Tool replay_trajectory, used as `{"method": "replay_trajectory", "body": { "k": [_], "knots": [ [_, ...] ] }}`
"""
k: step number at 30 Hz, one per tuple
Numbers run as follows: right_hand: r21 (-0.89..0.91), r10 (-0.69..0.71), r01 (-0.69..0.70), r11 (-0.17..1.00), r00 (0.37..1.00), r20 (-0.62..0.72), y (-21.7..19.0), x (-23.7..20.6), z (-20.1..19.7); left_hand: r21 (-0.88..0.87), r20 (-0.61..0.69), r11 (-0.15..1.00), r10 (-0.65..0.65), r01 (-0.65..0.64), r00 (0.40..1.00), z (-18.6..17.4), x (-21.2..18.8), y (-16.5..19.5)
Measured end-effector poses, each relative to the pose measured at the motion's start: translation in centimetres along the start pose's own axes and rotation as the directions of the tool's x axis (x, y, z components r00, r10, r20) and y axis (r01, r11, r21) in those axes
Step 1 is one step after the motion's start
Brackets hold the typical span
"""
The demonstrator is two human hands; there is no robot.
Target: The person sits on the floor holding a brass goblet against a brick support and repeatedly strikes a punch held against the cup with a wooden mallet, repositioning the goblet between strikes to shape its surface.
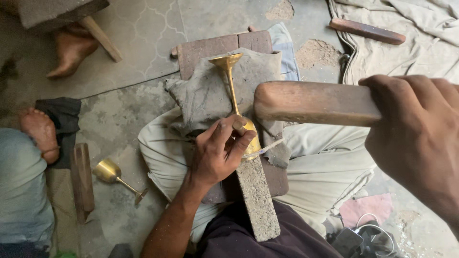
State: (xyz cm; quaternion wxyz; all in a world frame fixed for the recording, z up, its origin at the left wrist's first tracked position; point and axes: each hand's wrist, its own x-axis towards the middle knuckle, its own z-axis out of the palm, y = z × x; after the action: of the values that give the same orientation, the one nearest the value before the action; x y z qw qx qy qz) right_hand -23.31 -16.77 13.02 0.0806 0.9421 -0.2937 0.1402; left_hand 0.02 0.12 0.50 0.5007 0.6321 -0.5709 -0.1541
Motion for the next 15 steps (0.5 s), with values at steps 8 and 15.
{"method": "replay_trajectory", "body": {
  "k": [8,15],
  "knots": [
    [0.012,-0.073,0.072,0.997,0.989,0.127,-0.7,3.1,-0.2,-0.003,0.039,1.0,0.024,-0.024,0.999,0.0,0.3,0.0],
    [0.464,0.204,-0.275,0.842,0.959,0.198,-1.3,3.9,-1.2,-0.083,0.007,0.995,-0.058,0.059,0.998,0.0,0.2,0.4]
  ]
}}
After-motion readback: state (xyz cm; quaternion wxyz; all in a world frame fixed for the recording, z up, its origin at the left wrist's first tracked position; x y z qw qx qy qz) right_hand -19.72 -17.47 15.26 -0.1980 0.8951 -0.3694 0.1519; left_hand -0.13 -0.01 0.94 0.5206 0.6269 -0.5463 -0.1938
